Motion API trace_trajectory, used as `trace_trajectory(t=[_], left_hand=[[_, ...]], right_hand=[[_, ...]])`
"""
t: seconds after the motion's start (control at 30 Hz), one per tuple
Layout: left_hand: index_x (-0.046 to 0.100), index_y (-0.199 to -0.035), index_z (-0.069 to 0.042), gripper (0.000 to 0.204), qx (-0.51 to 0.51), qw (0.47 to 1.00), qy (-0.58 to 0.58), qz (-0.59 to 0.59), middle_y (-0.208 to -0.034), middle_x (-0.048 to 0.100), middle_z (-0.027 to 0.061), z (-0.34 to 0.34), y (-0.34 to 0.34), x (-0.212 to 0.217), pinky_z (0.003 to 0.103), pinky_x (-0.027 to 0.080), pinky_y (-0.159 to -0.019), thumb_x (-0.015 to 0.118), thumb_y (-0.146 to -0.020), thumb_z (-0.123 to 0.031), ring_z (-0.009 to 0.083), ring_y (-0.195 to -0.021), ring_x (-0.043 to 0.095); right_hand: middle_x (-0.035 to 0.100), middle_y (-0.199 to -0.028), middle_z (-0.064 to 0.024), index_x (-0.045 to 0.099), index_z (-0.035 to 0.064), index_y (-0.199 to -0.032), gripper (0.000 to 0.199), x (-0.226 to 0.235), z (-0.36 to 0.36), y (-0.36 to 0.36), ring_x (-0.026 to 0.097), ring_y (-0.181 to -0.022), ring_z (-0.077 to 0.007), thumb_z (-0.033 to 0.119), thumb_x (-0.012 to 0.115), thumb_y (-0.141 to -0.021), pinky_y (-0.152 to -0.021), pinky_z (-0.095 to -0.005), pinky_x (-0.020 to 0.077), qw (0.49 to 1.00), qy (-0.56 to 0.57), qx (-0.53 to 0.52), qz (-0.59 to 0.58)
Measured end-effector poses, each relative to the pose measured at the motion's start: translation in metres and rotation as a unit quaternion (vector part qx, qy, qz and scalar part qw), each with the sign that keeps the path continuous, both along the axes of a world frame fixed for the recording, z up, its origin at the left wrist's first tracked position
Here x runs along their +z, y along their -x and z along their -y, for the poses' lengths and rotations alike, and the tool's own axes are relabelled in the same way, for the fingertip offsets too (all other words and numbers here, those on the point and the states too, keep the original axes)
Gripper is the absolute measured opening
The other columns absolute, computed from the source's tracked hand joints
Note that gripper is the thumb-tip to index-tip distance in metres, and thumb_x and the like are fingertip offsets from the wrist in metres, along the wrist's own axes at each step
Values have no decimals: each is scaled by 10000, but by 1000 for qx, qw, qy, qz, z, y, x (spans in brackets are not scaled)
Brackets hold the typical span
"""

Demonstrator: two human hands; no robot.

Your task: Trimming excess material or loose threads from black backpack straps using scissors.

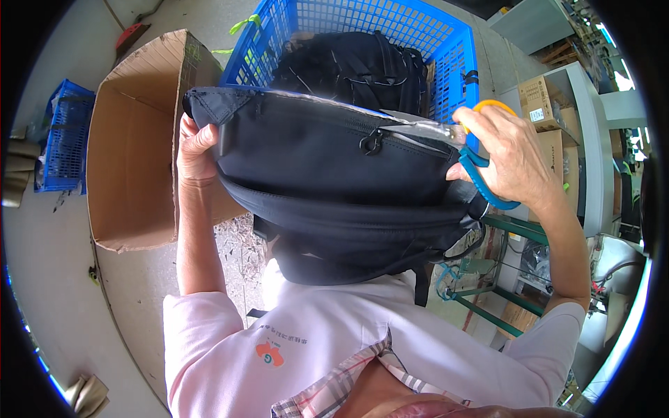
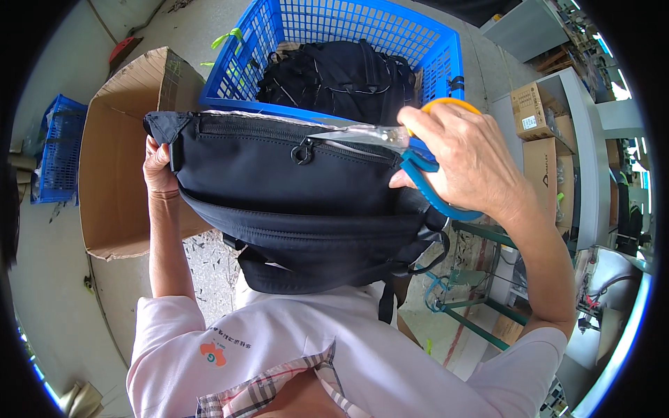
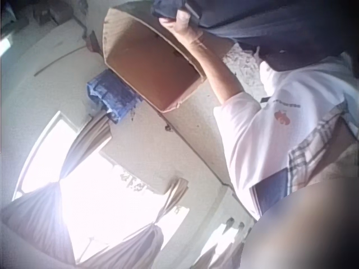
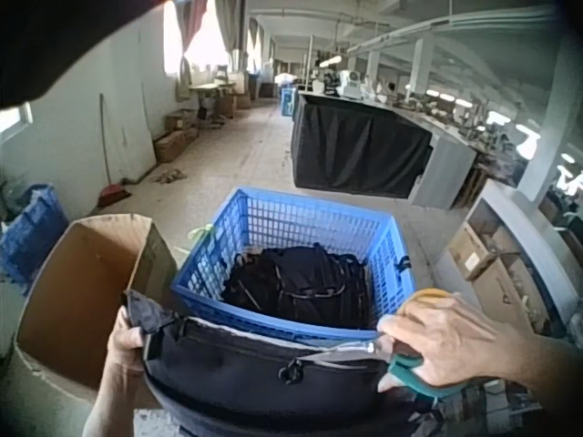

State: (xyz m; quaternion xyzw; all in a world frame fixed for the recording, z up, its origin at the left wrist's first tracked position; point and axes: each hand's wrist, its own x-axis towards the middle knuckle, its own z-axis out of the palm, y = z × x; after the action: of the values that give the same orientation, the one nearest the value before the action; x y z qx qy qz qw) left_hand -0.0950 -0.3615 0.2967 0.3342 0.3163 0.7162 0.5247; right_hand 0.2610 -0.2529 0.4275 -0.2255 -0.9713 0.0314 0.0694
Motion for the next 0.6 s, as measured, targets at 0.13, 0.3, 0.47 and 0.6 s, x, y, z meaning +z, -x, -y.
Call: trace_trajectory(t=[0.13, 0.3, 0.47, 0.6], left_hand=[[552, -1008, -24, 440, -14, 1000, -9, 2, -967, 618, 120, 1, 0, 2, 358, 477, -812, 752, -625, -112, 232, -868, 605], [554, -1002, -22, 425, -11, 1000, -3, 15, -967, 618, 120, 3, 3, -4, 358, 478, -812, 747, -631, -98, 231, -869, 604], [529, -1027, -19, 464, 10, 1000, -5, 22, -977, 610, 131, 1, -3, -3, 370, 478, -812, 749, -625, -92, 242, -883, 600], [523, -1024, -19, 470, 4, 1000, -3, 31, -986, 604, 137, 1, -2, -3, 378, 473, -822, 749, -619, -91, 251, -884, 597]], right_hand=[[504, -654, -86, 500, 36, -880, 506, -2, -3, 3, 536, -647, -251, 396, 729, -607, -557, -346, 437, 1000, -18, 6, 14], [510, -643, -88, 493, 29, -859, 465, -9, -3, 0, 540, -632, -251, 378, 711, -643, -555, -345, 442, 1000, 4, 24, 5], [515, -632, -98, 484, 33, -835, 429, -11, 1, 1, 548, -606, -257, 369, 693, -670, -551, -348, 446, 999, -10, 34, -15], [522, -640, -101, 485, 31, -835, 427, -9, 3, 1, 551, -595, -266, 365, 694, -669, -550, -354, 447, 1000, 8, 18, -6]])
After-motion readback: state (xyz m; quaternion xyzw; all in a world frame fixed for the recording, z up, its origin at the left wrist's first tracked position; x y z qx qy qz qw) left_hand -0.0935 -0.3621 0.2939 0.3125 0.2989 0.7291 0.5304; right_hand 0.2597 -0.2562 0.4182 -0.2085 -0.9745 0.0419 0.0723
